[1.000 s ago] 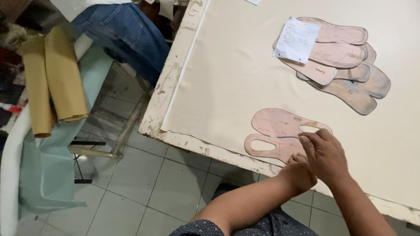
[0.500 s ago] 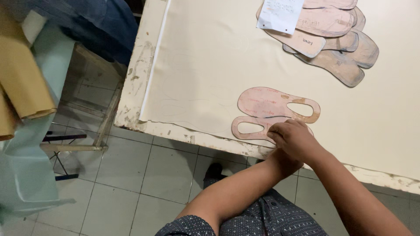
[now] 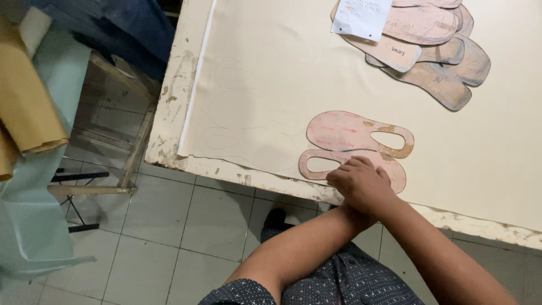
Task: The person places a pink shoe-shaped pattern on a large sheet of off-white material and traces its outline with a small tool. They repeat this process multiple times, creating several traced outlines on the material.
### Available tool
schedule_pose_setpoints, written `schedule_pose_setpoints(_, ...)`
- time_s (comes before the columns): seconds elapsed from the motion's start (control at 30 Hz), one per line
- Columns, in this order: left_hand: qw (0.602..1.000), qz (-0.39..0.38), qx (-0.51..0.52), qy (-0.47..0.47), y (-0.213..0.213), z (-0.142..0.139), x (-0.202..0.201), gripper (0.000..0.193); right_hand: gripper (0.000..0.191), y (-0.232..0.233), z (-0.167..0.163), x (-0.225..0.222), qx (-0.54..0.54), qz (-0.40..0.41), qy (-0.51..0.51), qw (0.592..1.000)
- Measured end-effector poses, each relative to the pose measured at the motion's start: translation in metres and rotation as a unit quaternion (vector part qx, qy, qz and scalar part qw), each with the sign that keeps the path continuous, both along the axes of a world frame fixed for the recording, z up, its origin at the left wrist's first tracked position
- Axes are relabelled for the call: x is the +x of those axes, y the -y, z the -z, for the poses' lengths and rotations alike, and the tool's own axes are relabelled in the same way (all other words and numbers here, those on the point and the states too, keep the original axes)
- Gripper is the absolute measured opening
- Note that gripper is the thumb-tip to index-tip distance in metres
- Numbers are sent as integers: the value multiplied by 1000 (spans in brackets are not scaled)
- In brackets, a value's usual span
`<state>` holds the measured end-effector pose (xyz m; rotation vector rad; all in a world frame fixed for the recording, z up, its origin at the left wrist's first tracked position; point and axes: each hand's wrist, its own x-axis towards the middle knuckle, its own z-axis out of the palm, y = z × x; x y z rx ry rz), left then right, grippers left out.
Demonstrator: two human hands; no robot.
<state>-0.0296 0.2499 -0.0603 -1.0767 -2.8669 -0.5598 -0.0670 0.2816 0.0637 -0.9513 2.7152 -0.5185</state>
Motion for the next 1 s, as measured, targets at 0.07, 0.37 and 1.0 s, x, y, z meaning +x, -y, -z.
schedule_pose_setpoints(0.07,1000,-3,-3,-6,1,0,-1,44,15,1,-1,-1,11,10,-13,1000)
schedule_pose_setpoints(0.37,994,-30,-80,-63,2,0,-6,45,12,28,-3,-7,-17,-24,-8,1000)
schedule_pose_setpoints(1.0,948,-71,306,52,16,-14,-1,50,14,68,-2,-47,-44,-10,-21,999)
